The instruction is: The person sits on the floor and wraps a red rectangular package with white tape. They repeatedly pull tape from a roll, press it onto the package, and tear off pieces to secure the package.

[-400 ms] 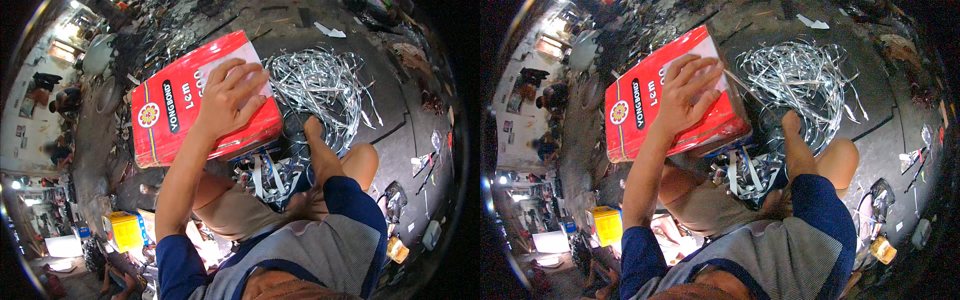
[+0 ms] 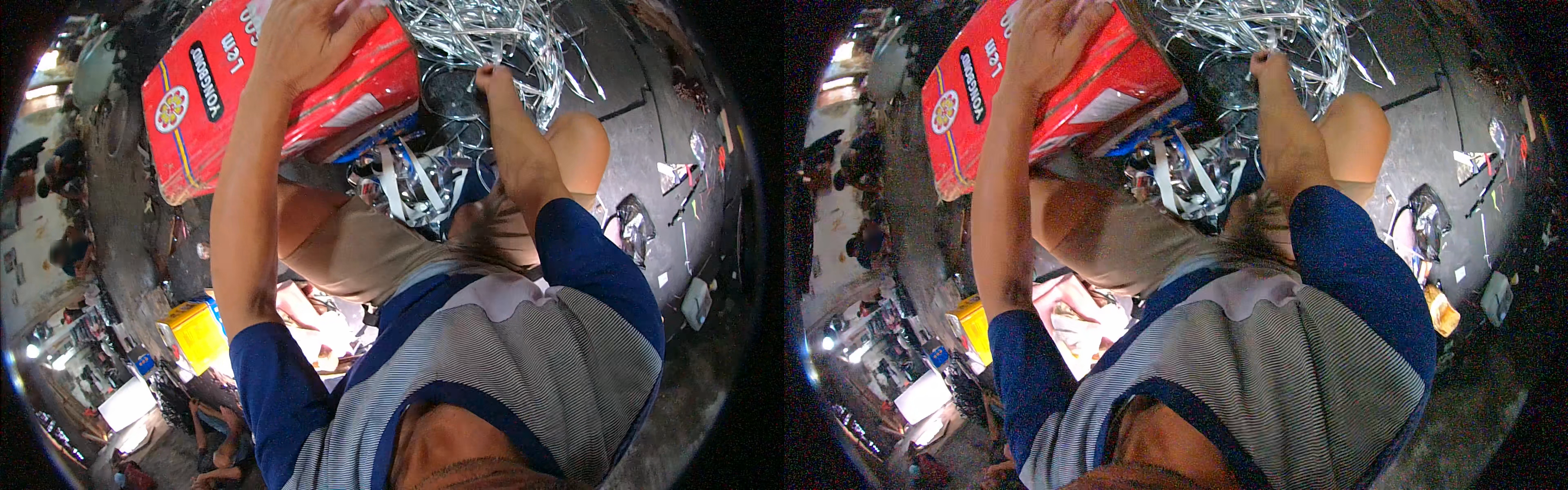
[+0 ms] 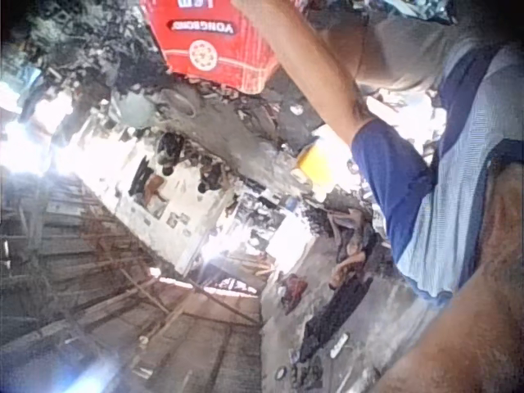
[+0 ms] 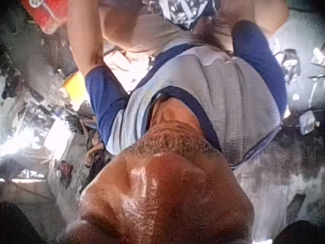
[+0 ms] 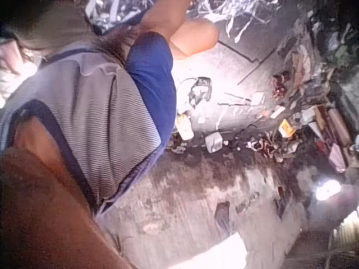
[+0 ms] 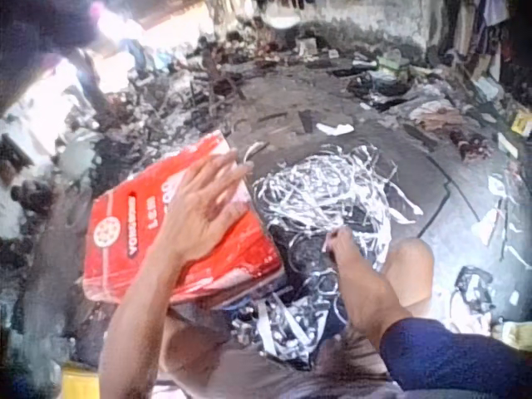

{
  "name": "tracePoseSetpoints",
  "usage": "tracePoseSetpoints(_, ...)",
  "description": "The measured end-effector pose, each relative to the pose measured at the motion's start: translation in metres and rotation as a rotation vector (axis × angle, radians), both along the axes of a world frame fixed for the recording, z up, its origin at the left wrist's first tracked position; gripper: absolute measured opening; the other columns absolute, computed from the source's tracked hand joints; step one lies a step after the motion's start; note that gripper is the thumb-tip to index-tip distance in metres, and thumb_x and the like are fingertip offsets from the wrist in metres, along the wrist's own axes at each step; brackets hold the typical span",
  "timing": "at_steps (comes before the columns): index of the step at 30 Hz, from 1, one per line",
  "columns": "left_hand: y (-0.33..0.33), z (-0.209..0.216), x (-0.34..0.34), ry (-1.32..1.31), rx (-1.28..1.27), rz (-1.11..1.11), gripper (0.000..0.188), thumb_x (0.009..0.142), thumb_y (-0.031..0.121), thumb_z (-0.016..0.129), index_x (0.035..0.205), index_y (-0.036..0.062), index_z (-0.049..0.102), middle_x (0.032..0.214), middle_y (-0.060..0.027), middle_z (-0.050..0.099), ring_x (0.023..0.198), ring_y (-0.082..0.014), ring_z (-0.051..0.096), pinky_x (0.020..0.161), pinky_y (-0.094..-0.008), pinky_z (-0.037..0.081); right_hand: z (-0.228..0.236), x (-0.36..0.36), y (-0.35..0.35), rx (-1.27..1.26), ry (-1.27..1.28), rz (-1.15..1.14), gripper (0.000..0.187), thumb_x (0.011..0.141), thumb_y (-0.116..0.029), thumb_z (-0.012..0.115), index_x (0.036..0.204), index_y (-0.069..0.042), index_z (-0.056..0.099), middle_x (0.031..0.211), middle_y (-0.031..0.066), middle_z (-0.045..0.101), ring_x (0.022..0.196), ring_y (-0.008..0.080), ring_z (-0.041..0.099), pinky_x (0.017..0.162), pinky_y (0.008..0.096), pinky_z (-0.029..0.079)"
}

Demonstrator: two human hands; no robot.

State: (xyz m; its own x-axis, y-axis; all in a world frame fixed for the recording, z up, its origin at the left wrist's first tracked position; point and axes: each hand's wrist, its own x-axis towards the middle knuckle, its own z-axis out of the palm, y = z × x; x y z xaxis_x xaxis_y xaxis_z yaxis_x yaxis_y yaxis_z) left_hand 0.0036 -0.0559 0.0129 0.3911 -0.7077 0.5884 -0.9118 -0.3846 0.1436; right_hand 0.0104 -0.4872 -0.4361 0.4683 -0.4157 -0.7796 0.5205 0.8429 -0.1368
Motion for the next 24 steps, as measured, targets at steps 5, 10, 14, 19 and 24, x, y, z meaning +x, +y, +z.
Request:
tracePoseSetpoints(5, 0.046, -0.007, -0.002, 0.097, 0.093, 0.152, 0.051, 0.096, 0.041, 0.058, 0.140, 0.0133, 0.057, 0.145, -0.0198, 0.052, 0.133, -0.0403, 0.049, 0.112, -0.0470, 0.038, 0.074, 0.024, 0.178, -0.177, 0.203, 0.183, 0.045, 0.094, -0.040, 0.039, 0.097, 0.001, 0.057, 0.072, 0.0159, 0.057, 0.063, 0.0296, 0.059, 0.060, 0.0400, 0.055)
tracePoseSetpoints(10, -0.008, -0.010, 0.003, 0.008, 0.038, -0.006, 0.049, 0.099, 0.038, 0.054, 0.142, 0.0128, 0.055, 0.143, -0.0205, 0.053, 0.132, -0.0393, 0.050, 0.112, -0.0478, 0.038, -0.022, -0.125, 0.208, -1.949, 0.812, 1.786, 0.034, 0.078, -0.024, 0.062, 0.098, 0.000, 0.075, 0.105, 0.0239, 0.072, 0.097, 0.0402, 0.070, 0.085, 0.0489, 0.055)
tracePoseSetpoints(14, 0.042, -0.007, -0.019, 0.003, 0.094, 0.265, 0.048, 0.100, 0.033, 0.054, 0.143, 0.0122, 0.052, 0.139, -0.0206, 0.056, 0.128, -0.0377, 0.053, 0.109, -0.0480, 0.041, 0.090, -0.182, 0.346, -2.098, 0.397, 2.378, 0.026, 0.082, -0.013, 0.064, 0.104, -0.004, 0.075, 0.114, 0.0213, 0.071, 0.109, 0.0342, 0.070, 0.086, 0.0461, 0.058)
tracePoseSetpoints(19, 0.027, -0.038, -0.104, -0.051, -0.234, 0.113, 0.038, 0.080, 0.007, 0.074, 0.117, 0.0109, 0.071, 0.113, -0.0098, 0.068, 0.100, -0.0300, 0.066, 0.083, -0.0397, 0.056, 0.118, -0.197, 0.353, -2.279, -0.065, 2.562, 0.042, 0.073, -0.021, 0.073, 0.113, -0.006, 0.072, 0.112, 0.0187, 0.073, 0.107, 0.0330, 0.069, 0.086, 0.0479, 0.055)
tracePoseSetpoints(24, 0.011, -0.124, -0.181, 0.710, -0.432, 0.070, 0.030, 0.083, 0.004, 0.073, 0.113, 0.0030, 0.072, 0.108, -0.0157, 0.069, 0.100, -0.0285, 0.068, 0.089, -0.0347, 0.052, 0.080, -0.216, 0.305, -1.889, -0.044, 2.915, 0.041, 0.072, -0.023, 0.076, 0.112, -0.013, 0.075, 0.108, 0.0153, 0.074, 0.102, 0.0290, 0.071, 0.082, 0.0459, 0.055)
